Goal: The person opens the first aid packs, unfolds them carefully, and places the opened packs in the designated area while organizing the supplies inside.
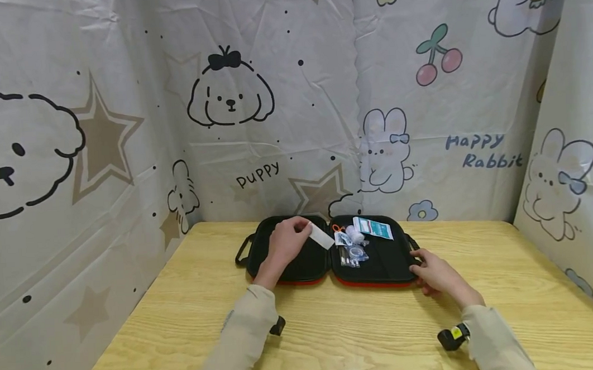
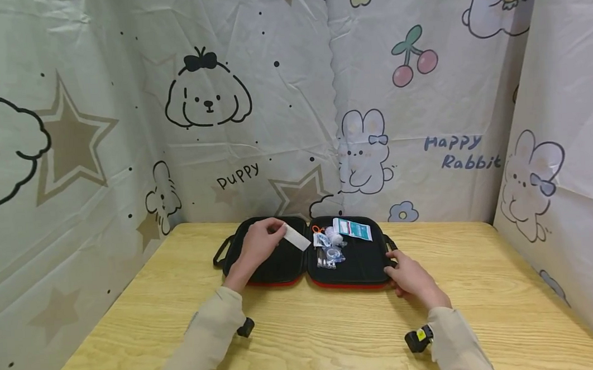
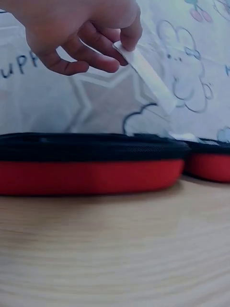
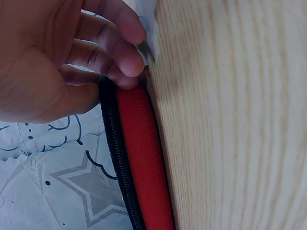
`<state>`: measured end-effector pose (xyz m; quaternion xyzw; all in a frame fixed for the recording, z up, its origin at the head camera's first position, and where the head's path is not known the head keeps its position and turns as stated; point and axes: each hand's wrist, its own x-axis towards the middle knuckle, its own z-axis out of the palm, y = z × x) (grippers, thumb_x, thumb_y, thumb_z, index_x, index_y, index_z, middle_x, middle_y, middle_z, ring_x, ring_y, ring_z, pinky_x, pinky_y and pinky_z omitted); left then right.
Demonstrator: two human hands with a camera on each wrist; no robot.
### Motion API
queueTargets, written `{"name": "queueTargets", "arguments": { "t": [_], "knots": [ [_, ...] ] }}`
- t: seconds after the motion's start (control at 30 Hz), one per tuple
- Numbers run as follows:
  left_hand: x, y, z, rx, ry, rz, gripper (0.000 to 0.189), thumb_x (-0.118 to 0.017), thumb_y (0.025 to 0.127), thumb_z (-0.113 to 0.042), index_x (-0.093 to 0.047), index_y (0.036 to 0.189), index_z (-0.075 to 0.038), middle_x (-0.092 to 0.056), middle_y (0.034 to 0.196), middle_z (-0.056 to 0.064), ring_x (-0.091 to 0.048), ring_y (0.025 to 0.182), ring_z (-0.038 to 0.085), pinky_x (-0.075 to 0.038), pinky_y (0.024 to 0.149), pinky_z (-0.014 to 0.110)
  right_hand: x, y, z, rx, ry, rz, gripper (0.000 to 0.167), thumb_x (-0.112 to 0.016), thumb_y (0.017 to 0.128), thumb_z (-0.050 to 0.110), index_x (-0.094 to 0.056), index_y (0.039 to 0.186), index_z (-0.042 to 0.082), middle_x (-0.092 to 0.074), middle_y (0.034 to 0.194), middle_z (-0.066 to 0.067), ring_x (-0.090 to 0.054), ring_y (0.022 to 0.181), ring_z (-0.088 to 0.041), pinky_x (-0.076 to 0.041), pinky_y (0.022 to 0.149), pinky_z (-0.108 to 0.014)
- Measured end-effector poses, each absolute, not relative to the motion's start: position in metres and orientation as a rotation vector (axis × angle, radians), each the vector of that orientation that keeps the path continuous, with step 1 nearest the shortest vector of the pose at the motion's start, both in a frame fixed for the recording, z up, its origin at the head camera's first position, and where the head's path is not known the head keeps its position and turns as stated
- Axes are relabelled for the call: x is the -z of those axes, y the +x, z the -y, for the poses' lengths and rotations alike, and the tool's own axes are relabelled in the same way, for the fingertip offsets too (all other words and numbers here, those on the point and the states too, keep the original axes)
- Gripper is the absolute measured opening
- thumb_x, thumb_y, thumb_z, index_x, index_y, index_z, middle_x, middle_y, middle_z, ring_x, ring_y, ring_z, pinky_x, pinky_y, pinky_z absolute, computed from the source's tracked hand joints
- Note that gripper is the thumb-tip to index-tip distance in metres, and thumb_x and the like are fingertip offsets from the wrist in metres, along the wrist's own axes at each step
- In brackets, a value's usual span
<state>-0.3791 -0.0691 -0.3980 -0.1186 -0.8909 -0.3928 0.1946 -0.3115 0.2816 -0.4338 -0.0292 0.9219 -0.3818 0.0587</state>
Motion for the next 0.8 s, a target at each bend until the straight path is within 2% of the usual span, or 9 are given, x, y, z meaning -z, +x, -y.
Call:
{"name": "queueTargets", "arguments": {
  "t": [0.2,0.43,0.57,0.8],
  "knots": [
    [0.391,-0.376,0.105,1.221,-0.312,2.485,0.014,-0.066,0.094,-0.025,-0.074,0.101,-0.015,-0.07,0.081,-0.001,-0.06,0.066,0.01,-0.047,0.066,0.028,0.435,-0.313,-0.282,1.144,-0.082,-2.795,0.052,-0.05,0.102,0.014,-0.031,0.147,-0.004,-0.059,0.077,-0.011,-0.055,0.052,-0.016,-0.051,0.049,-0.033],
    [0.403,-0.374,0.136,1.334,-0.353,2.491,0.016,-0.066,0.091,-0.009,-0.07,0.106,-0.007,-0.069,0.08,0.007,-0.061,0.069,0.014,-0.047,0.066,0.026,0.438,-0.316,-0.282,1.112,-0.043,-2.802,0.051,-0.049,0.101,0.014,-0.032,0.147,-0.003,-0.059,0.076,-0.009,-0.055,0.051,-0.015,-0.05,0.049,-0.032],
    [0.411,-0.371,0.153,1.292,-0.338,2.541,0.022,-0.066,0.091,-0.008,-0.07,0.113,-0.007,-0.068,0.081,0.007,-0.06,0.069,0.014,-0.048,0.066,0.027,0.439,-0.315,-0.281,1.132,-0.063,-2.789,0.052,-0.049,0.102,0.014,-0.032,0.147,-0.003,-0.06,0.077,-0.01,-0.055,0.051,-0.016,-0.05,0.049,-0.032],
    [0.409,-0.367,0.186,1.157,-0.233,2.657,0.025,-0.066,0.093,-0.016,-0.07,0.117,-0.01,-0.072,0.089,0.008,-0.06,0.06,0.012,-0.048,0.058,0.027,0.437,-0.314,-0.282,1.146,-0.067,-2.782,0.052,-0.049,0.102,0.014,-0.031,0.147,-0.003,-0.059,0.077,-0.01,-0.055,0.052,-0.016,-0.051,0.05,-0.032]
  ]
}}
